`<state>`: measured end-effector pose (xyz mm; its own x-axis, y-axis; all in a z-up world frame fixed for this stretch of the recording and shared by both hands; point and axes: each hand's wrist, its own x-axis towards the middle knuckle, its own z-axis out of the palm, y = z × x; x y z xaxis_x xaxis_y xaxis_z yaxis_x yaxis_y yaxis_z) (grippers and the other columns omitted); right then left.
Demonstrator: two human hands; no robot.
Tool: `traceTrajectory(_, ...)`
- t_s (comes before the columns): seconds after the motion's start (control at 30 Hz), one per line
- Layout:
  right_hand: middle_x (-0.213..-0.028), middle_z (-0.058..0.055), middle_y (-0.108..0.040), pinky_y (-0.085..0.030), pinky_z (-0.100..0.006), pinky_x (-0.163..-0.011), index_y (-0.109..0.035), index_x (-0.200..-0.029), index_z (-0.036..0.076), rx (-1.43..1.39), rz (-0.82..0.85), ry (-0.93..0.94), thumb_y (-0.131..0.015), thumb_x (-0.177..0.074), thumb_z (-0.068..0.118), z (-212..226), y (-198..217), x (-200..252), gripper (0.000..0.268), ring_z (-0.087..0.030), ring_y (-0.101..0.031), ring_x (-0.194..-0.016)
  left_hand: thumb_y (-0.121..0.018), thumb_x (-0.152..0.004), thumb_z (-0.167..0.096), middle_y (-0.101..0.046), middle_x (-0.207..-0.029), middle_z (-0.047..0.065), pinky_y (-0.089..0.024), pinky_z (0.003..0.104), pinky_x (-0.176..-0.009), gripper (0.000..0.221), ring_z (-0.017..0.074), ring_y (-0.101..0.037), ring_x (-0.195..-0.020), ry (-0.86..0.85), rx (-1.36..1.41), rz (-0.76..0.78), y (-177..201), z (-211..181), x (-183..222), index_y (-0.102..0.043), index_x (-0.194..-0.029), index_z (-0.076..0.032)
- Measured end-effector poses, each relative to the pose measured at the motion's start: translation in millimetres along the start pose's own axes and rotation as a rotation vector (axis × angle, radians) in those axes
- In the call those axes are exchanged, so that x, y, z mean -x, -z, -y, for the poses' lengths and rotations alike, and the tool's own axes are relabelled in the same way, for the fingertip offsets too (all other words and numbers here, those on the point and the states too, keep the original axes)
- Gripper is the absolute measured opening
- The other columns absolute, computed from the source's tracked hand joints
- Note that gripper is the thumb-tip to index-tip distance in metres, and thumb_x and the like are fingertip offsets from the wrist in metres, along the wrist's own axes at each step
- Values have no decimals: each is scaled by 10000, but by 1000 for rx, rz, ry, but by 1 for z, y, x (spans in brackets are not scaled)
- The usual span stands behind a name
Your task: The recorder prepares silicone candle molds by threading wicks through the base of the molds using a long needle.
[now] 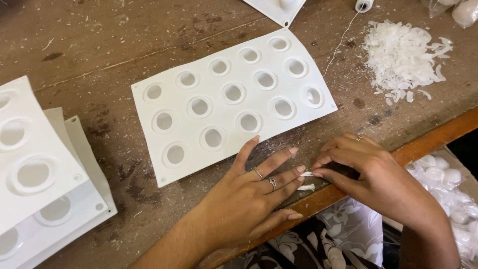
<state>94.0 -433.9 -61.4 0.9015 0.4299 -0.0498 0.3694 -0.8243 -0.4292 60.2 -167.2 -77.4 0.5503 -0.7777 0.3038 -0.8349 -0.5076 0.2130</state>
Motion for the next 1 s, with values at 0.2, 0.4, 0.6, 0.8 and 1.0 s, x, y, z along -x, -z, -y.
traceTrajectory(0.2,-975,-27,-759,-594,-363,-784,-764,-1041,140,-23,-23,48,-712,-830,204,2,-2,0,227,-186,-685,-888,-454,-1050,-517,-577,-1487,57,-116,647,-1253,571,257,-337,-1541,8,43,-36,3,-3,0,-599,-1419,-106)
traceTrajectory(0.4,-962,-68,-717,-578,-424,-848,-705,-1074,100,0,-12,43,-694,-879,241,11,-1,0,241,-217,-690,-947,-465,-1037,-543,-575,-1484,66,-125,638,-1258,617,258,-342,-1543,20,45,-48,4,-5,0,-583,-1443,-94)
traceTrajectory(0.6,-998,-54,-767,-601,-406,-841,-724,-1058,102,-173,-44,-69,-695,-867,190,17,1,1,212,-212,-716,-953,-478,-1032,-538,-578,-1475,65,-122,631,-1261,630,259,-353,-1533,19,39,-45,5,-4,1,-573,-1438,-65)
traceTrajectory(0.8,-1019,-50,-814,-600,-353,-863,-780,-992,98,-361,-172,2,-722,-816,65,4,-2,3,188,-204,-733,-958,-484,-1029,-541,-575,-1479,68,-120,621,-1266,657,263,-355,-1534,12,38,-39,4,-3,2,-559,-1458,-48)
traceTrajectory(1.0,-1030,-46,-821,-612,-333,-845,-783,-1018,113,-398,-162,18,-726,-821,51,-12,-7,4,214,-188,-748,-954,-454,-1029,-570,-568,-1482,92,-110,621,-1260,680,272,-348,-1526,15,54,-22,3,-2,1,-567,-1434,-35)
